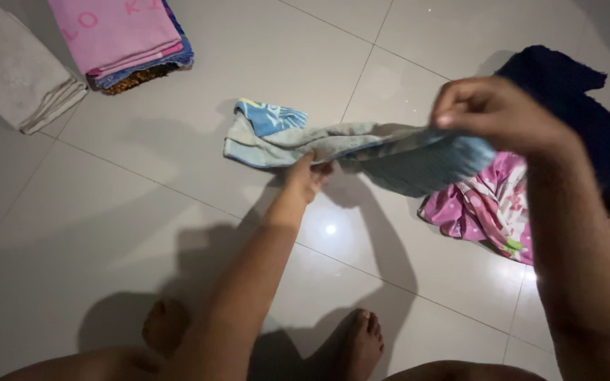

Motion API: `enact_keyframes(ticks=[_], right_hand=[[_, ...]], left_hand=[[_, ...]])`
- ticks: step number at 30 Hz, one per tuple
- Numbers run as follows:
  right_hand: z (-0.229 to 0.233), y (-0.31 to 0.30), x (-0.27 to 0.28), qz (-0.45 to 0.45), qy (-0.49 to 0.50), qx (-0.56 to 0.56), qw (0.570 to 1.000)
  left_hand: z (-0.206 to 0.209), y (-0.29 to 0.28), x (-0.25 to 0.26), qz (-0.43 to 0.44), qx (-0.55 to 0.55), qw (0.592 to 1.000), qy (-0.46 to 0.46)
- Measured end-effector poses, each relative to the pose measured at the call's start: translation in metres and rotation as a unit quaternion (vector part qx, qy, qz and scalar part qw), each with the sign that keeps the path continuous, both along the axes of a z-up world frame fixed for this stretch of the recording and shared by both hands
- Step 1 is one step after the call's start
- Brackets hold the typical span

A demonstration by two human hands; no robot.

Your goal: The person folds a pink Hello Kitty towel, a white towel, and a blue towel on a tiled floor. Each towel is smoothed, folded in half multiple times, and stacked neatly.

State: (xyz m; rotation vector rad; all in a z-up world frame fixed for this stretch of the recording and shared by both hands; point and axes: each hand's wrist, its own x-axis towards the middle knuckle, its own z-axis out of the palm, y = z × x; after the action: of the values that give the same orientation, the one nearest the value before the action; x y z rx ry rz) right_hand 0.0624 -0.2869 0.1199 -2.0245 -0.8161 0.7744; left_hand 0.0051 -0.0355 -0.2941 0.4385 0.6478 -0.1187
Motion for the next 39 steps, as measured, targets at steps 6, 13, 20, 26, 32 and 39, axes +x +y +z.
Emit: enact_keyframes(ticks=[6, 13, 20, 26, 32, 39], right_hand=[[-0.01, -0.043, 0.027, -0.13, -0.015, 0.013, 0.991], [-0.075, -0.069, 0.057, -0.255, -0.203, -0.109, 0.939], [-0.087, -0.097, 0.095, -0.25, -0.411, 0.164, 0.861], [-0.15, -0.127, 0.104, -0.259, -0.421, 0.156, 0.855], [-0.275, -0.176, 0.119, -0.49, 0.031, 0.147, 0.859], [-0.307, -0.189, 0.132, -0.475, 0.241, 0.239, 0.812]], left_hand=[[-0.01, 0.117, 0.027, 0.238, -0.054, 0.969, -0.03], [0.127, 0.218, 0.063, 0.302, -0.016, 0.939, -0.164], [0.227, 0.249, 0.012, 0.327, -0.003, 0.856, -0.399], [0.14, 0.172, -0.03, 0.431, 0.043, 0.891, -0.137], [0.025, 0.099, -0.089, 0.352, 0.1, 0.919, 0.147], [-0.019, 0.12, -0.114, 0.369, 0.103, 0.898, 0.216]])
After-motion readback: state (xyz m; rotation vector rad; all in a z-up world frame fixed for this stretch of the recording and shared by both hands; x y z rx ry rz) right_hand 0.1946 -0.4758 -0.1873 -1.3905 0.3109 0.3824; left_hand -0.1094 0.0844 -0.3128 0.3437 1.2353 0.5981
